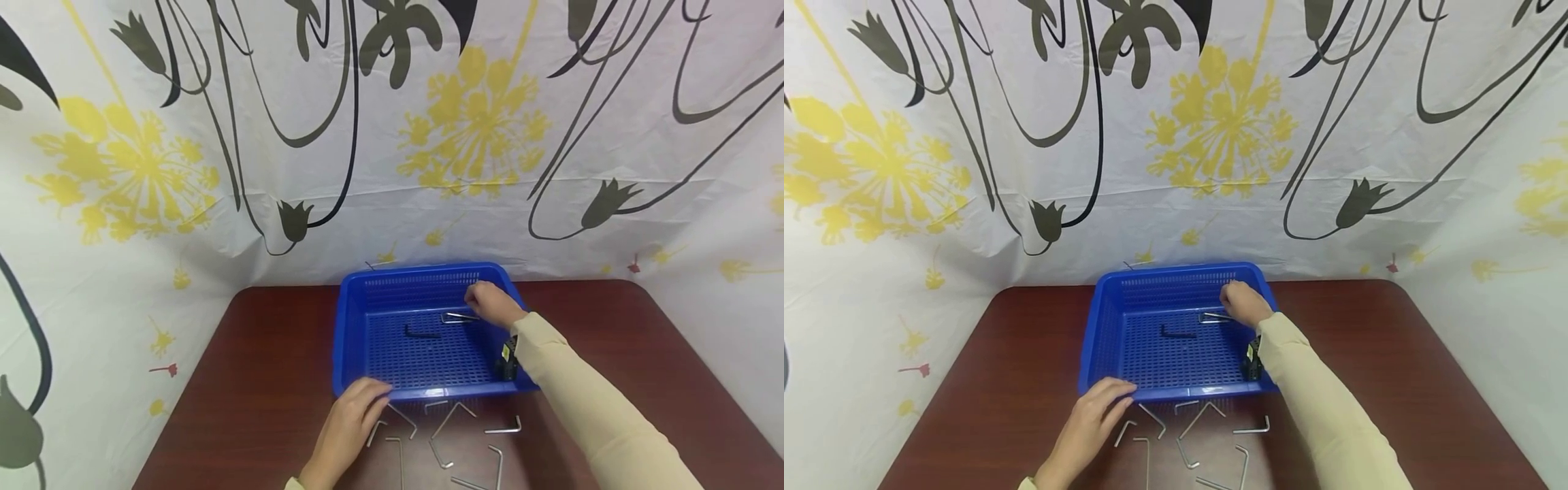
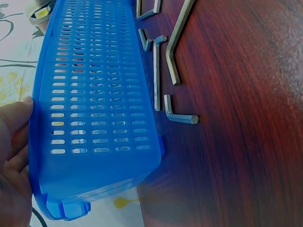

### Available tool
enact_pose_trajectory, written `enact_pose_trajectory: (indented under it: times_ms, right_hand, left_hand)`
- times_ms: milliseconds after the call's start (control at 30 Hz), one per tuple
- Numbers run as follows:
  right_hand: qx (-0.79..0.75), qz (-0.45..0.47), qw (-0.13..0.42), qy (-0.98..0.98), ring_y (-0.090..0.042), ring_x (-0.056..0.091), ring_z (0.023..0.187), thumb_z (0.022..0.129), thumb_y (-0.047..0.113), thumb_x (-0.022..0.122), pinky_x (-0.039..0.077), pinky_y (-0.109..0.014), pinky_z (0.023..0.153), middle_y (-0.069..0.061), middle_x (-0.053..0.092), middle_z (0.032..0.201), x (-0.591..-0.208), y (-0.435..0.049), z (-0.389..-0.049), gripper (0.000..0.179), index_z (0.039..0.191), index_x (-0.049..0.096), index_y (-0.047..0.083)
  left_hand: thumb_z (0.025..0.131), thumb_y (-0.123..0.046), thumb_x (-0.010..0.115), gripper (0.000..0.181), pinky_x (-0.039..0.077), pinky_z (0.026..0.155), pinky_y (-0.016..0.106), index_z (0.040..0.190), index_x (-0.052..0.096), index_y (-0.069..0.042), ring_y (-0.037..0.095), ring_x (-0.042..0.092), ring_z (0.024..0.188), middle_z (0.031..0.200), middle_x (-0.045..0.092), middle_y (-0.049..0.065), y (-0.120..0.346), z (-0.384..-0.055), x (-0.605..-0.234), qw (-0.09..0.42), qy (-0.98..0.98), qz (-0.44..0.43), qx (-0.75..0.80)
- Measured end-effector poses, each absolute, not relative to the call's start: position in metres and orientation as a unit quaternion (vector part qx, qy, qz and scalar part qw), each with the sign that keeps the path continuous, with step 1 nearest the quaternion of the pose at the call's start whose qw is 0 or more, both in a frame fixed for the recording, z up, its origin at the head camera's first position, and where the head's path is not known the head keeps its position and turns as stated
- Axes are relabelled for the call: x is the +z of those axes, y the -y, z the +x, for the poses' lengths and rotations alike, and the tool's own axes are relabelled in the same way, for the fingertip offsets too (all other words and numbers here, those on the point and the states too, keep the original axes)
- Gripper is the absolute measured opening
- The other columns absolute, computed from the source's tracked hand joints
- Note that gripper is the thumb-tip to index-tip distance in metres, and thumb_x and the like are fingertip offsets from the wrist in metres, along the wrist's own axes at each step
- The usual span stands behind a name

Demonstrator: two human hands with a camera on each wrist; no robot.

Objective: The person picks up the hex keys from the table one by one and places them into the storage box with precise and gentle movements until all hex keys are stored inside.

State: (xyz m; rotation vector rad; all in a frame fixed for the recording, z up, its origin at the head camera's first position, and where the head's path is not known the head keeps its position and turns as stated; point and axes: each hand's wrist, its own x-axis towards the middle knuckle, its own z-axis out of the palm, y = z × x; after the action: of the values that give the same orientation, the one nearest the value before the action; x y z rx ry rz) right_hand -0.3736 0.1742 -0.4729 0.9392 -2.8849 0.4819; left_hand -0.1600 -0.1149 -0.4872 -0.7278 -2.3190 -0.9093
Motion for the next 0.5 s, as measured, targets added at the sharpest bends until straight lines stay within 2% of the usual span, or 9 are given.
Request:
enact_pose_trajectory:
  times_ms: [167,333,500]
  right_hand:
    - [0.155,0.320,0.045,0.934,-0.028,0.059,0.084,0.083,-0.001,0.060,0.049,-0.040,0.074,-0.011,0.063,0.085,-0.458,-0.172,-0.368,0.008,0.088,0.066,-0.002]
    - [0.153,0.331,0.060,0.929,-0.027,0.058,0.083,0.083,0.000,0.062,0.048,-0.039,0.074,-0.009,0.062,0.084,-0.445,-0.172,-0.362,0.006,0.088,0.066,-0.001]
    - [0.147,0.337,0.073,0.927,-0.027,0.058,0.083,0.083,0.001,0.063,0.047,-0.040,0.075,-0.009,0.061,0.085,-0.433,-0.174,-0.353,0.007,0.089,0.066,-0.001]
  left_hand:
    - [0.080,-0.003,0.068,0.020,0.043,0.086,0.017,0.099,0.067,-0.007,0.012,0.059,0.094,0.098,0.063,-0.002,0.114,-0.157,-0.487,0.266,0.859,-0.256,-0.356]
    - [0.075,0.005,0.067,0.026,0.043,0.086,0.017,0.100,0.067,-0.005,0.013,0.060,0.093,0.098,0.063,-0.001,0.110,-0.149,-0.487,0.284,0.846,-0.274,-0.360]
    - [0.074,0.004,0.068,0.029,0.042,0.087,0.015,0.100,0.067,-0.007,0.012,0.059,0.094,0.100,0.063,-0.002,0.107,-0.138,-0.486,0.284,0.845,-0.288,-0.350]
